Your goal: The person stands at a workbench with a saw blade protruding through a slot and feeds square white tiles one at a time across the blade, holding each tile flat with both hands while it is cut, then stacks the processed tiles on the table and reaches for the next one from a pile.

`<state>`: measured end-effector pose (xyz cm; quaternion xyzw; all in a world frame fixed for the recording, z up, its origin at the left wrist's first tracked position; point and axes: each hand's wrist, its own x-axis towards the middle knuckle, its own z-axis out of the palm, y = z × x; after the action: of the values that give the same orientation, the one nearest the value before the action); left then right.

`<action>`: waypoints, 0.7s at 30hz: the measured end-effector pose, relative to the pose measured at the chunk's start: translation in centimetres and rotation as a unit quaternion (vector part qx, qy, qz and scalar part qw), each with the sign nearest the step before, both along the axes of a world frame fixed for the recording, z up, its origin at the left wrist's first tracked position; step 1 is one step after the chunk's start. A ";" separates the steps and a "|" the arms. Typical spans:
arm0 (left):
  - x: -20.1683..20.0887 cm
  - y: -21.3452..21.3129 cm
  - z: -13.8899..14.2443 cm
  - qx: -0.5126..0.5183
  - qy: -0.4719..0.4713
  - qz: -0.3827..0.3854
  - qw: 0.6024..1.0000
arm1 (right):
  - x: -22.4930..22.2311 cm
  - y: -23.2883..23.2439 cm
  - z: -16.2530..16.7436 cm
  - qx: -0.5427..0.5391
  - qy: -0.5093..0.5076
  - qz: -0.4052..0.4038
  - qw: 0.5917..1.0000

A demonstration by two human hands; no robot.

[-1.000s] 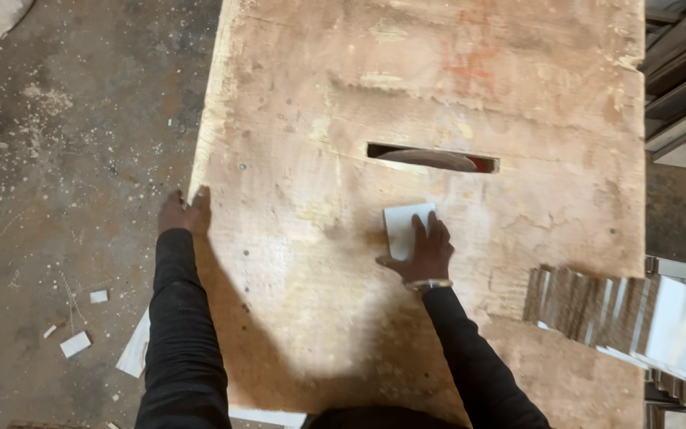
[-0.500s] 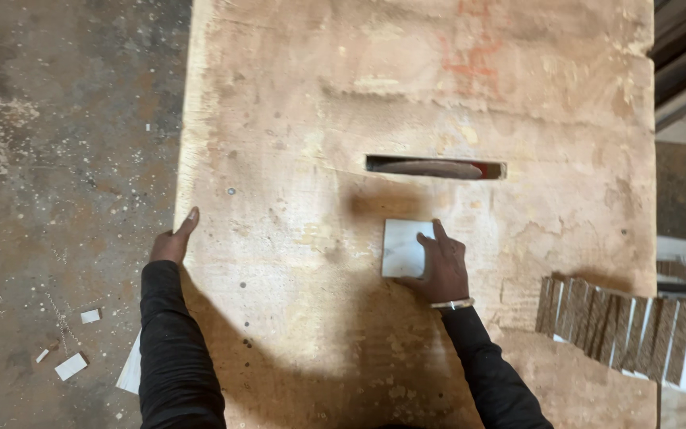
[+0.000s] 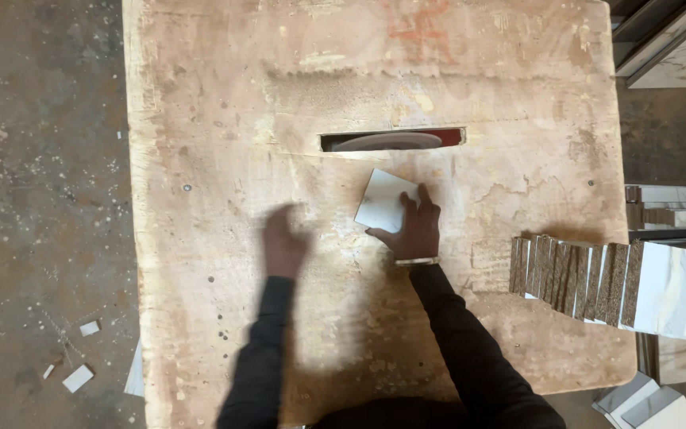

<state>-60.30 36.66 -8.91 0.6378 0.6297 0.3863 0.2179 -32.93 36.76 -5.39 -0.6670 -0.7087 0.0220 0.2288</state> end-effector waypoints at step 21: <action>10.9 3.7 0.9 0.014 0.017 -0.032 0.999 | 4.0 5.5 -0.3 -0.063 0.047 0.112 0.991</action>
<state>-49.44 40.39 -8.05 0.6674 0.6066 0.3773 0.2105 -28.89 42.22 -5.73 -0.5948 -0.7645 0.1236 0.2156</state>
